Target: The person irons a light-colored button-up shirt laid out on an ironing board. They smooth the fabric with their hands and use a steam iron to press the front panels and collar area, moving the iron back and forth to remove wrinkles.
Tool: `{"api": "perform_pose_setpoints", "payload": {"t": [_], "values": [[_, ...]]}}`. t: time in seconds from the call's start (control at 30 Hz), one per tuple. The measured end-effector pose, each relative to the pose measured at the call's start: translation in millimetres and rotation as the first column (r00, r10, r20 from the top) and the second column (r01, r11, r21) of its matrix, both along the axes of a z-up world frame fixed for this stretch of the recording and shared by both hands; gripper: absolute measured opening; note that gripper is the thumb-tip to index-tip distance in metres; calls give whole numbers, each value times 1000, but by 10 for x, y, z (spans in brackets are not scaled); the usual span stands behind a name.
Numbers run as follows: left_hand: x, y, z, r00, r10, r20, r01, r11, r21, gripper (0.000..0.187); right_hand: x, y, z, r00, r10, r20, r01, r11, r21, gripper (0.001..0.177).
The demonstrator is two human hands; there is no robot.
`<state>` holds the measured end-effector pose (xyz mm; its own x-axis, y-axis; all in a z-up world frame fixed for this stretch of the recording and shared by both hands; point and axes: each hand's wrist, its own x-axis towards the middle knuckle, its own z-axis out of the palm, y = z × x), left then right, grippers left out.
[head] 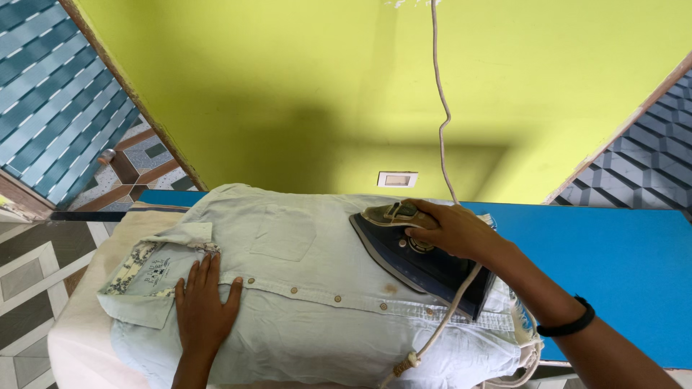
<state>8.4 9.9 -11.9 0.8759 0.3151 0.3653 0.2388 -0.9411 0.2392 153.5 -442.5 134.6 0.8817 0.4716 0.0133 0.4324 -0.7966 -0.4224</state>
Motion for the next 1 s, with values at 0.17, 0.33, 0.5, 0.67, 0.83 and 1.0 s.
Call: {"api": "perform_pose_setpoints", "payload": {"t": [0.17, 0.33, 0.5, 0.67, 0.83, 1.0], "values": [[-15, -3, -8, 1000, -6, 8, 5, 1000, 13, 73, 131, 314, 42, 997, -57, -42, 57, 998, -6, 65], [-45, -18, 32, 999, -29, 36, 30, 999, -11, 72, -55, 389, 334, 961, -161, -224, 149, 986, -70, 67], [-51, -16, 25, 999, -27, 34, 27, 1000, -3, 73, -281, 39, 432, 916, -288, -280, 250, 955, -161, 69], [-40, -40, 54, 999, -28, 40, 29, 999, -18, 72, -352, -203, 346, 909, -340, -242, 308, 938, -163, 69], [-46, -37, 65, 999, -21, 24, 21, 1000, -17, 71, -194, -135, 232, 981, -193, -19, 191, 978, -81, 68], [-27, -30, 43, 999, -25, 24, 25, 999, -28, 72, -248, 4, 452, 915, -319, -249, 294, 947, -132, 70]]}}
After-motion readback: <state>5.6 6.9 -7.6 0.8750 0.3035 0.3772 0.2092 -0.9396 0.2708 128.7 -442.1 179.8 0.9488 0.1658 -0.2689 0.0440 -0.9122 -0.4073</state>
